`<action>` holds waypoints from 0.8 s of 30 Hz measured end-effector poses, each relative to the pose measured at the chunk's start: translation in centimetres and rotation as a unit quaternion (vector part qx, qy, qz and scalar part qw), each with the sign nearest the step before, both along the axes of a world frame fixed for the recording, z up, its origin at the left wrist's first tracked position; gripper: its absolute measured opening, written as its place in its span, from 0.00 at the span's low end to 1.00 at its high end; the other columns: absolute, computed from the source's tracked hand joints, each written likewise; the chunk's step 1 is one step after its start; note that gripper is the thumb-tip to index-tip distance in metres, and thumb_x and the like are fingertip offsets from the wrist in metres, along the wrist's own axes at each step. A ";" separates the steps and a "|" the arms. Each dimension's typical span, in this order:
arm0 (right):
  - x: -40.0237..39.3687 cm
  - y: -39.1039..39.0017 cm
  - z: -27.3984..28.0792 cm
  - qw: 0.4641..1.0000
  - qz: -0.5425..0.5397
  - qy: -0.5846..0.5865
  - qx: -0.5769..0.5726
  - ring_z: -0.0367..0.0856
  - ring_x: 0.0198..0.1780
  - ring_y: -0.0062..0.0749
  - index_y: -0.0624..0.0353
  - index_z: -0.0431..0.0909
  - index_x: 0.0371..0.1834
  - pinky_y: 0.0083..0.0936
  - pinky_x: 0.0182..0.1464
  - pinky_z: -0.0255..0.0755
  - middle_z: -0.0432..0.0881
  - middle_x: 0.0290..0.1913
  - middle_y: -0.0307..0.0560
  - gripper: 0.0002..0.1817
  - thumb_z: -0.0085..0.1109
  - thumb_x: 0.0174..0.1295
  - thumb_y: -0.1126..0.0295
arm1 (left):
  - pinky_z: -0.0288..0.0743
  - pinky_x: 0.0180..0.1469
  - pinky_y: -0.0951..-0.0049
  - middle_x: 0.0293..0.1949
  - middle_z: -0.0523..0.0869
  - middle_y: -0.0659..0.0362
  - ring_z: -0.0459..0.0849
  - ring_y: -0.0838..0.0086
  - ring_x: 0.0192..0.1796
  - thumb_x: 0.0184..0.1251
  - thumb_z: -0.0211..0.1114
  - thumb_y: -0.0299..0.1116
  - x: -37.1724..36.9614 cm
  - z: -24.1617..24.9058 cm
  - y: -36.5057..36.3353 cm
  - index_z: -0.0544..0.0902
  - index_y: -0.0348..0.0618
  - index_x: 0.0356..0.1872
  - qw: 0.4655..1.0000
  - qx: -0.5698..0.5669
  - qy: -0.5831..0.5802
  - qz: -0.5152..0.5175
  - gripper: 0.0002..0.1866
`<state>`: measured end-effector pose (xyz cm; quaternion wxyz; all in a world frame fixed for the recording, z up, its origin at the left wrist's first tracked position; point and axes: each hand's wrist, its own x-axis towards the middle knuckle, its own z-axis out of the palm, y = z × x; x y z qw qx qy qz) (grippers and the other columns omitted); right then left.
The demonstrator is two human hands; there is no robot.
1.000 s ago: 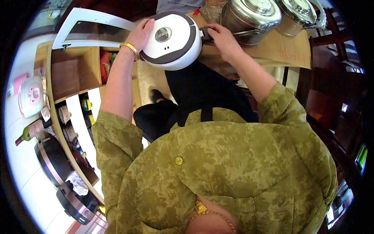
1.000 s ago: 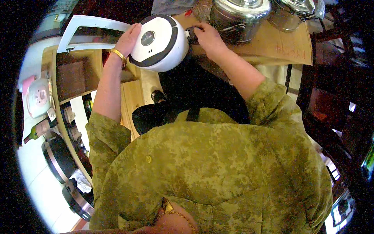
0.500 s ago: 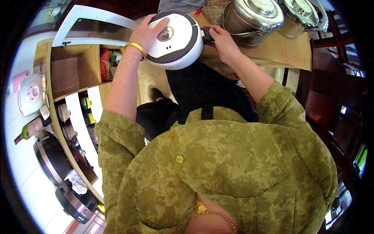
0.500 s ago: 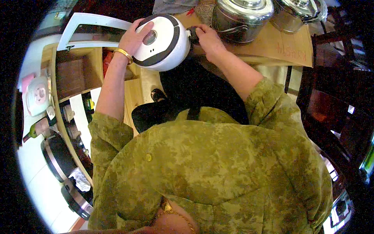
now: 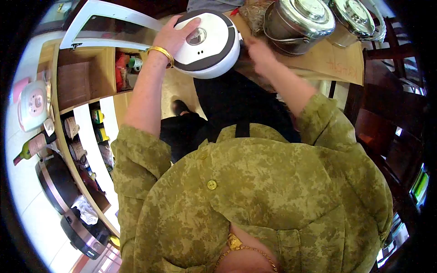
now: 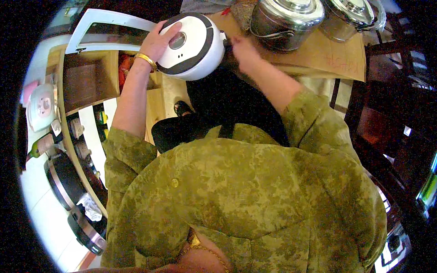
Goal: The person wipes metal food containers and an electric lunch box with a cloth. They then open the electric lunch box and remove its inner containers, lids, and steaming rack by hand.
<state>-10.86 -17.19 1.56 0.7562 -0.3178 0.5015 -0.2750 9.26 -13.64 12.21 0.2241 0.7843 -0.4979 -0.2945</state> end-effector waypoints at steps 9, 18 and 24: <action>-0.9 2.4 -0.6 0.889 -0.016 0.232 -0.396 0.71 0.53 0.29 0.60 0.65 0.61 0.25 0.57 0.64 0.75 0.52 0.47 0.20 0.41 0.64 0.75 | 0.75 0.44 0.74 0.43 0.82 0.51 0.82 0.70 0.40 0.50 0.62 0.62 0.7 -0.6 -0.3 0.71 0.41 0.56 1.000 -0.012 -0.003 -0.009 0.39; -1.4 1.9 3.9 0.963 0.110 0.128 -0.210 0.64 0.61 0.30 0.68 0.61 0.62 0.24 0.63 0.55 0.69 0.60 0.50 0.24 0.41 0.66 0.65 | 0.74 0.44 0.72 0.43 0.82 0.50 0.83 0.68 0.39 0.51 0.62 0.60 0.6 -1.0 -0.5 0.73 0.42 0.55 0.999 -0.034 -0.038 0.001 0.36; 2.1 -1.9 7.4 0.880 0.065 0.087 -0.462 0.71 0.57 0.44 0.64 0.64 0.60 0.31 0.58 0.63 0.74 0.55 0.59 0.30 0.47 0.63 0.52 | 0.59 0.62 0.61 0.63 0.67 0.48 0.67 0.55 0.62 0.56 0.50 0.67 -0.7 2.2 -0.8 0.63 0.44 0.65 0.990 0.137 0.013 -0.008 0.43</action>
